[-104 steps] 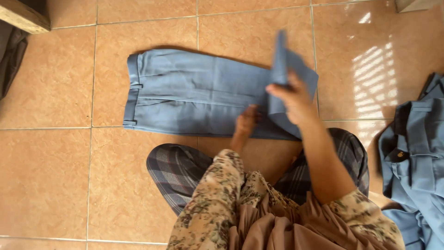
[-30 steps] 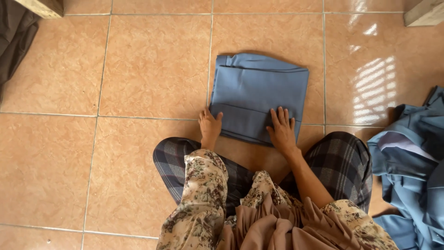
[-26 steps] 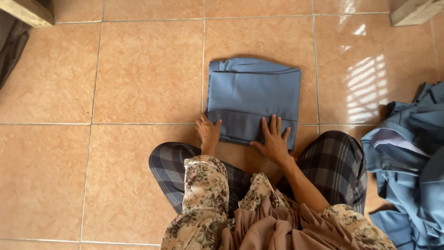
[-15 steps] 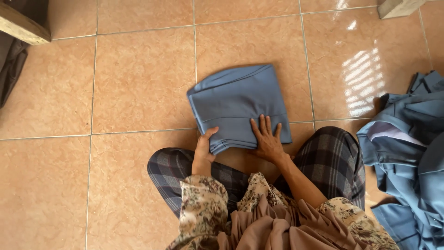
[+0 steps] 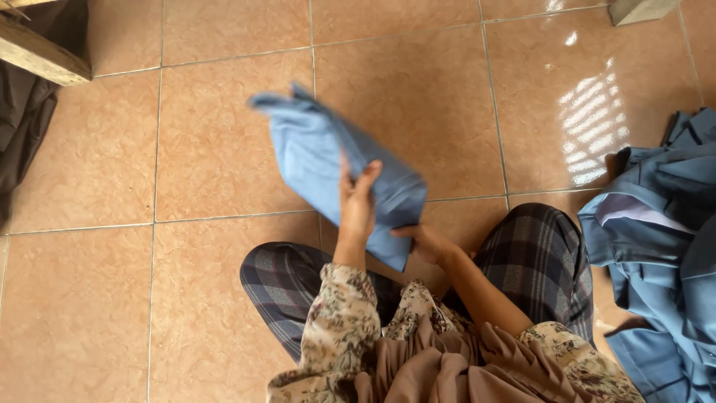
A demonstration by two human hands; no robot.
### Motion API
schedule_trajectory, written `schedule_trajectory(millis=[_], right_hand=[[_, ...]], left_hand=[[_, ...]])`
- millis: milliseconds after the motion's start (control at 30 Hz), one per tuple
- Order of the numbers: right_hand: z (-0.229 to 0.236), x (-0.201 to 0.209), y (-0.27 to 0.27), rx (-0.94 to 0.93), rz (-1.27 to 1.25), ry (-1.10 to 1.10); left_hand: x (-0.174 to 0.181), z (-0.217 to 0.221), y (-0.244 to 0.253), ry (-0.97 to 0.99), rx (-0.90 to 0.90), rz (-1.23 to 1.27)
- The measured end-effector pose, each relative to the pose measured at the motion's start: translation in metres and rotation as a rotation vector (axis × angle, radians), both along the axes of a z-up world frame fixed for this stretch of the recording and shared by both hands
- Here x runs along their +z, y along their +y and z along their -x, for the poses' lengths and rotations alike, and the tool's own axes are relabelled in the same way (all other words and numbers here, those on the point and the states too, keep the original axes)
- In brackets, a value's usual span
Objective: Folding blue trousers into neat rectangles and stacking them on the floor.
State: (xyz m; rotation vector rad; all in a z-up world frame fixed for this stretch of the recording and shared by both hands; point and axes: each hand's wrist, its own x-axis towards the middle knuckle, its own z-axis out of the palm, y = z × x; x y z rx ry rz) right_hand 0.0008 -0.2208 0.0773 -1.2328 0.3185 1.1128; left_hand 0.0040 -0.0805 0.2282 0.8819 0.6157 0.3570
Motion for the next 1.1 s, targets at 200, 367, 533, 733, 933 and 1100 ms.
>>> schedule_trajectory(millis=[200, 367, 533, 733, 933, 1100], right_hand=[[-0.030, -0.051, -0.039, -0.262, -0.058, 0.147], [-0.033, -0.113, -0.046, -0.365, 0.016, 0.170], [-0.032, -0.083, -0.040, -0.366, 0.025, 0.149], [-0.040, -0.056, -0.034, -0.366, 0.088, 0.149], [-0.121, -0.070, -0.044, -0.246, 0.377, 0.036], [-0.163, -0.079, -0.062, -0.361, 0.402, 0.031]], left_hand=[[-0.097, -0.012, -0.020, 0.203, -0.554, -0.300], [-0.171, 0.053, -0.011, 0.708, -0.969, -0.405], [-0.198, 0.083, -0.011, 0.813, -0.663, -0.079], [-0.183, 0.070, -0.034, 0.485, -0.029, 0.284], [-0.154, 0.101, -0.030, 0.525, -0.099, 0.257], [-0.110, 0.119, -0.030, 0.530, -0.097, 0.267]])
